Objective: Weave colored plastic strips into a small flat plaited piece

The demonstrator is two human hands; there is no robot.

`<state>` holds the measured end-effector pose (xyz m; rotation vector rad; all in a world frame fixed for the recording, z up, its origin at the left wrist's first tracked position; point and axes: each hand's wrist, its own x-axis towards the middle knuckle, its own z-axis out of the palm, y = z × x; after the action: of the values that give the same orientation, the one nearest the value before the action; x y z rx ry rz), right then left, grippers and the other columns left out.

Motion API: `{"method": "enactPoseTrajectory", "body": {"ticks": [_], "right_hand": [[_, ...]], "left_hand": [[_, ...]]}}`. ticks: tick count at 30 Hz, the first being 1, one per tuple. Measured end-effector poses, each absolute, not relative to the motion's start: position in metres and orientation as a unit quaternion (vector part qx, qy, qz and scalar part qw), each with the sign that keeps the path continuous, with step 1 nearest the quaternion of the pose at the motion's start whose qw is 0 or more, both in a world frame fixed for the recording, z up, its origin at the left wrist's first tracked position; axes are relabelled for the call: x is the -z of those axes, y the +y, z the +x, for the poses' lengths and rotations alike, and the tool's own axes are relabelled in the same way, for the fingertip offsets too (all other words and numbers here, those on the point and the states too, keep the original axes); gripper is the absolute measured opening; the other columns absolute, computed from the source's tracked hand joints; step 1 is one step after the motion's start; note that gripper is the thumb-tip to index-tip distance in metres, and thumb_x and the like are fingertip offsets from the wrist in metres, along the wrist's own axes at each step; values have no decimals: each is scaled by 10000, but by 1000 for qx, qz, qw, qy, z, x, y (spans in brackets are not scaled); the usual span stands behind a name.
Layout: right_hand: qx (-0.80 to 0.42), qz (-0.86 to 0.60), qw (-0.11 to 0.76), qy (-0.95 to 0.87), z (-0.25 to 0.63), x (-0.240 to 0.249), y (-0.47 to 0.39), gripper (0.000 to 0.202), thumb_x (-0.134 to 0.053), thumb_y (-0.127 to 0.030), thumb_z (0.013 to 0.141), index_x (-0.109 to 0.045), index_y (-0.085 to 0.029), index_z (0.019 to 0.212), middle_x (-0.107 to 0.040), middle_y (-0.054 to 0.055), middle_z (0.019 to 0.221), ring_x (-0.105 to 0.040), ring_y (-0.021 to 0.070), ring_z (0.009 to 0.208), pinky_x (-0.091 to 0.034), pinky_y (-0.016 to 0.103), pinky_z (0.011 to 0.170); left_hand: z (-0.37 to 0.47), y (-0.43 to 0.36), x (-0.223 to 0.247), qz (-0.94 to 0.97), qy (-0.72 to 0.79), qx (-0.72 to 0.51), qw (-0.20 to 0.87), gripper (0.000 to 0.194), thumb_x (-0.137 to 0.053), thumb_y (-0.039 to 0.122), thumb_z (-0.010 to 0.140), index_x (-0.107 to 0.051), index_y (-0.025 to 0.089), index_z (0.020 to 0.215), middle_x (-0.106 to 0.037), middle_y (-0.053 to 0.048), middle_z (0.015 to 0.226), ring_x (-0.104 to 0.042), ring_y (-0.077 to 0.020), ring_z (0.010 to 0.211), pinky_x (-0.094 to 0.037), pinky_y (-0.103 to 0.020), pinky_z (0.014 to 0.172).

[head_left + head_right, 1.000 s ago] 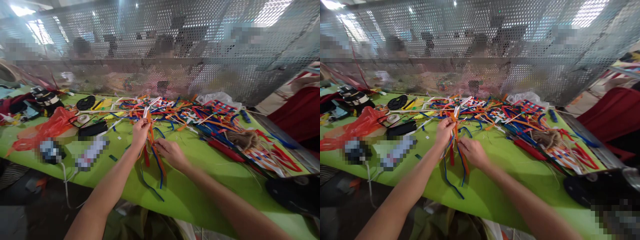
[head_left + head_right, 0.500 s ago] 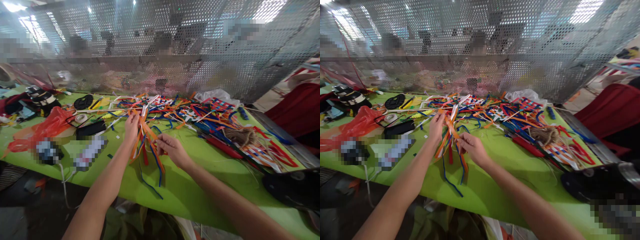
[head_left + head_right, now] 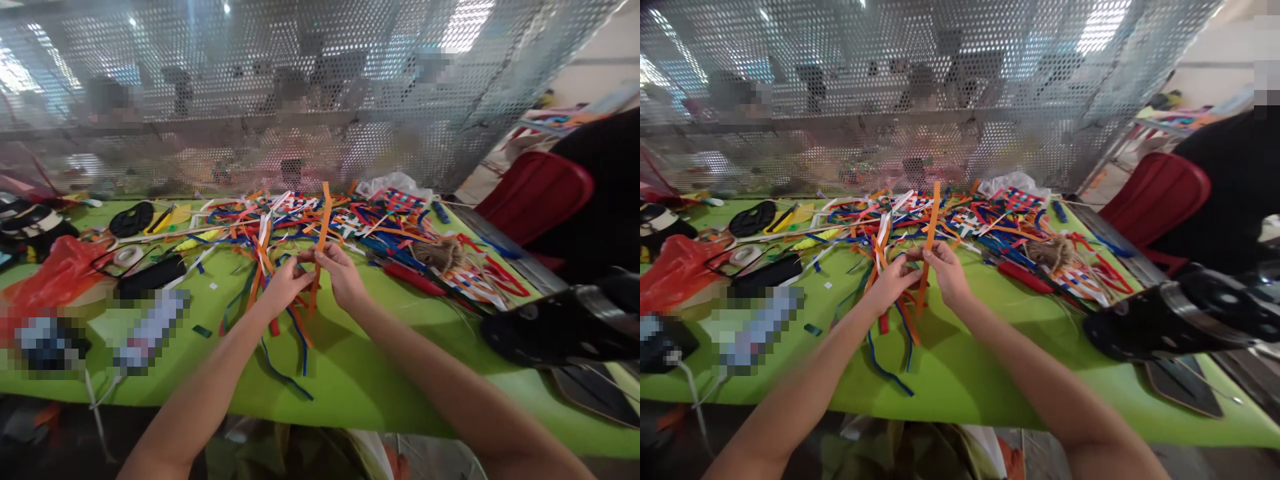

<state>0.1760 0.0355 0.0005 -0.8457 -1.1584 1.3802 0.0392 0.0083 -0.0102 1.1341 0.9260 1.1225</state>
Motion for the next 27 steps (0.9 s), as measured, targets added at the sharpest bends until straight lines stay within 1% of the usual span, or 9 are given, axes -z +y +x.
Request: {"method": "enactPoseTrajectory", "body": {"ticks": [3, 5, 8, 13, 16, 19, 22, 24, 27], "right_hand": [[-569, -363, 547, -495, 174, 1, 34, 231, -743, -419, 759, -647, -255, 890, -747, 13, 883, -685, 214, 914, -476, 378, 934], [-571, -366, 542, -497, 174, 2, 33, 230, -730, -418, 766, -656, -255, 909, -747, 15, 882, -681, 206, 891, -473, 366, 917], [-568, -376, 533, -501, 175, 2, 33, 224, -697, -432, 783, -660, -245, 901, -743, 24, 832, -666, 202, 844, -471, 352, 867], [-491, -431, 567, -502, 191, -1, 50, 261, -610, -484, 804, -645, -228, 844, -704, 32, 707, -587, 183, 689, -429, 320, 692], [-458, -454, 587, -489, 206, -3, 64, 269, -603, -498, 781, -634, -231, 785, -672, 36, 646, -530, 173, 620, -390, 310, 616], [-447, -455, 597, -487, 217, -5, 73, 255, -622, -486, 758, -639, -233, 742, -650, 33, 612, -457, 158, 571, -364, 303, 577], [-465, -447, 588, -488, 222, -6, 77, 270, -667, -498, 718, -647, -229, 709, -612, 17, 596, -405, 144, 559, -323, 298, 550], [-483, -445, 576, -486, 223, -6, 78, 296, -715, -511, 667, -658, -221, 685, -572, -3, 600, -356, 125, 544, -278, 294, 533], [-501, -444, 561, -487, 217, -5, 74, 330, -765, -521, 619, -709, -209, 708, -517, -26, 610, -290, 105, 537, -227, 290, 524]], "left_hand": [[42, 7, 10, 487, 424, -463, 607, 455, -852, 483, 660, -584, 191, 884, -620, 39, 655, -616, -140, 583, -532, -280, 615], [44, 6, 10, 501, 428, -440, 610, 409, -812, 503, 682, -569, 187, 770, -595, 35, 639, -583, -129, 576, -501, -265, 598], [45, 2, 8, 540, 430, -417, 591, 371, -739, 491, 733, -534, 188, 674, -519, 49, 605, -503, -109, 570, -422, -237, 571], [46, -7, 3, 606, 424, -334, 585, 343, -634, 427, 792, -441, 200, 622, -379, 67, 563, -373, -97, 543, -305, -232, 538], [47, -13, 0, 636, 411, -283, 588, 333, -609, 380, 793, -393, 204, 612, -357, 67, 577, -367, -95, 555, -301, -231, 547], [47, -17, -4, 633, 413, -259, 602, 330, -597, 388, 793, -385, 206, 617, -343, 73, 582, -370, -90, 544, -311, -225, 544], [43, -18, -8, 632, 412, -254, 605, 339, -623, 406, 798, -417, 200, 625, -370, 73, 591, -397, -87, 547, -335, -220, 554], [40, -17, -10, 637, 403, -262, 602, 334, -633, 441, 823, -488, 192, 656, -463, 55, 611, -483, -104, 592, -388, -225, 598], [37, -12, -7, 608, 405, -302, 613, 378, -607, 562, 862, -620, 187, 809, -638, -6, 715, -620, -161, 710, -479, -266, 696]]}}
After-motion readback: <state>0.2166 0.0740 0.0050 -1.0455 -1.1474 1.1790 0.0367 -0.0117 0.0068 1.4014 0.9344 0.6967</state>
